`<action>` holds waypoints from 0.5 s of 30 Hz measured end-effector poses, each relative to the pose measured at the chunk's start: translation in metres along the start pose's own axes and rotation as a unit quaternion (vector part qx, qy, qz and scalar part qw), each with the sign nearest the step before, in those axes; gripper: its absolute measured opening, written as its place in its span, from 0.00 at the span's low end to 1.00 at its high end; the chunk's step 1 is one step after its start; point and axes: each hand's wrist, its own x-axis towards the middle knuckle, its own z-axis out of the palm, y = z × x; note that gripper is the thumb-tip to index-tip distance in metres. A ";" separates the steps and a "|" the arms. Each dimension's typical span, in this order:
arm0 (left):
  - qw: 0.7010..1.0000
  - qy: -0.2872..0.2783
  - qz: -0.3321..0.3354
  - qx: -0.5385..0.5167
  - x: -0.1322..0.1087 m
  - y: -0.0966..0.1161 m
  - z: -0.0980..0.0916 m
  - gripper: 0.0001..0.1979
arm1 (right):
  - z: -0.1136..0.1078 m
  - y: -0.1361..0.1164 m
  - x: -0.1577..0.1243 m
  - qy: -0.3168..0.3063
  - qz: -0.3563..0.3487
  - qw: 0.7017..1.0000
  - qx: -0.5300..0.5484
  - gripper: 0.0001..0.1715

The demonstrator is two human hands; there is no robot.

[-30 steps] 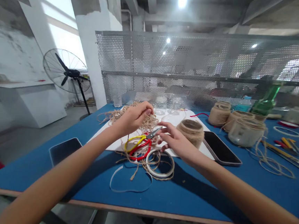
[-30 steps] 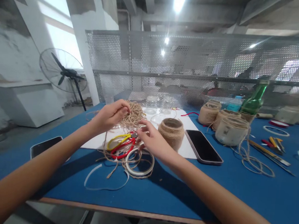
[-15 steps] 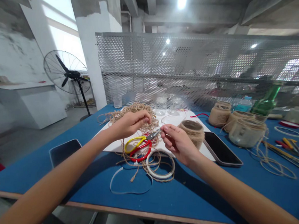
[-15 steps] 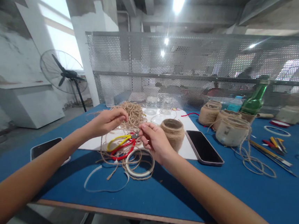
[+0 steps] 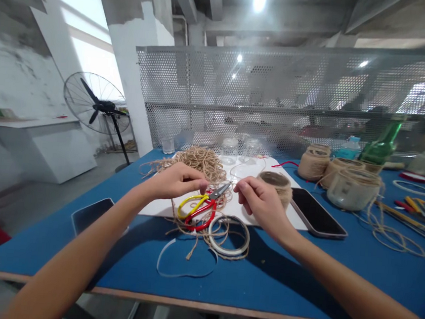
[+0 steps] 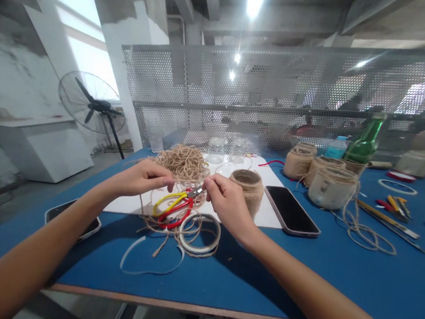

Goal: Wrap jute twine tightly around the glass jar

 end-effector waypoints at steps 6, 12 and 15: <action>0.978 -0.133 -0.073 -0.142 0.003 -0.011 0.007 0.25 | -0.001 -0.005 -0.004 -0.005 -0.038 0.998 -0.050 0.18; 0.956 -0.115 -0.161 0.216 0.013 -0.023 0.046 0.21 | -0.003 -0.006 -0.006 0.000 -0.036 0.996 -0.086 0.19; 0.944 -0.096 -0.160 0.271 0.014 -0.022 0.058 0.22 | -0.002 -0.007 -0.006 -0.005 -0.015 0.997 -0.080 0.20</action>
